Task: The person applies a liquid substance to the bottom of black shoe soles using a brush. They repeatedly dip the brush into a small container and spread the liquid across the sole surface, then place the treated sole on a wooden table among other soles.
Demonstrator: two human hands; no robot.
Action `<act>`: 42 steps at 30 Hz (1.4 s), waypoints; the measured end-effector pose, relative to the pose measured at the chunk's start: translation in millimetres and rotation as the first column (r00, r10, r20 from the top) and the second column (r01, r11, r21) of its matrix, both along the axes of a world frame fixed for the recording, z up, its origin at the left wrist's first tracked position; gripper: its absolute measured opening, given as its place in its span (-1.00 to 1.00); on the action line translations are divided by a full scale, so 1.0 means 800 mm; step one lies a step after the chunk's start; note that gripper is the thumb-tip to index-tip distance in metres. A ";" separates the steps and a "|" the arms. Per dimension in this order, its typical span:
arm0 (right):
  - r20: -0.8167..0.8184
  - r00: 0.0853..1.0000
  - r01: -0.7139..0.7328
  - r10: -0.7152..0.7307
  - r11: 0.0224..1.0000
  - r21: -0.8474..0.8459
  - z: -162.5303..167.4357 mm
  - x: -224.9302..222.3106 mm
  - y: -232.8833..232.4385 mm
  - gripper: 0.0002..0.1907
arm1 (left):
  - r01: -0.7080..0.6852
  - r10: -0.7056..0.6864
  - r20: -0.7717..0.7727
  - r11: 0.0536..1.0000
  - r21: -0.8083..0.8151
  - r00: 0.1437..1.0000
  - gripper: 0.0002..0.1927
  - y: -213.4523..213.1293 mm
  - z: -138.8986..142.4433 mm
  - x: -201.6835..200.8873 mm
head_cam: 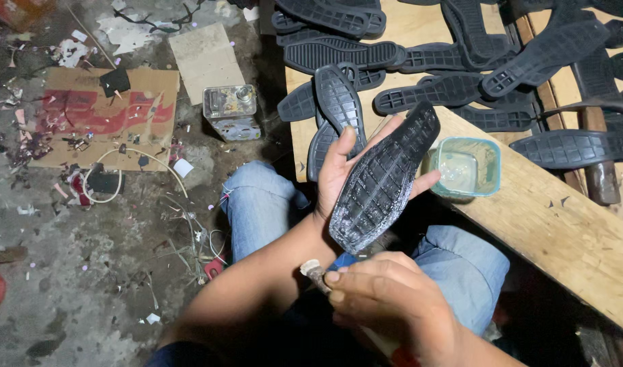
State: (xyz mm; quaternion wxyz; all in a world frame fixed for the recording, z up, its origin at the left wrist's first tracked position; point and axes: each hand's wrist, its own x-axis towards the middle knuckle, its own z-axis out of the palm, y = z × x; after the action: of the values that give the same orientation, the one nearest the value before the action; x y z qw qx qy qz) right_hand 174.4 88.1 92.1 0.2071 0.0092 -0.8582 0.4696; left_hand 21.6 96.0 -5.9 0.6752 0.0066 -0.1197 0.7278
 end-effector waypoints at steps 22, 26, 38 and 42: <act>-0.227 0.843 0.489 -0.487 0.871 -0.050 -0.001 0.033 0.026 -0.71 | 0.202 -0.207 0.010 0.964 0.171 0.978 0.08 -0.076 0.026 -0.027; -0.169 0.920 0.367 -0.355 0.929 0.045 -0.020 0.017 0.017 -0.70 | 0.255 -0.256 0.141 0.967 0.025 0.956 0.14 -0.081 0.000 -0.023; -0.105 0.634 0.720 -0.766 0.634 -0.282 -0.033 0.025 0.065 -0.76 | 0.246 -0.237 -0.118 0.967 0.061 0.964 0.18 -0.111 0.000 -0.022; -0.004 0.564 0.818 -0.826 0.560 -0.135 -0.039 0.029 0.074 -0.80 | 0.248 -0.233 -0.157 0.965 0.083 0.960 0.22 -0.118 0.000 -0.022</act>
State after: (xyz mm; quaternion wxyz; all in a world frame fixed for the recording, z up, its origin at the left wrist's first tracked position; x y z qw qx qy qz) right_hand 197.4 147.5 60.6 0.4306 -0.3880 -0.7270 0.3682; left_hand 4.3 2.0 -5.7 0.7644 0.0794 -0.1070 0.6308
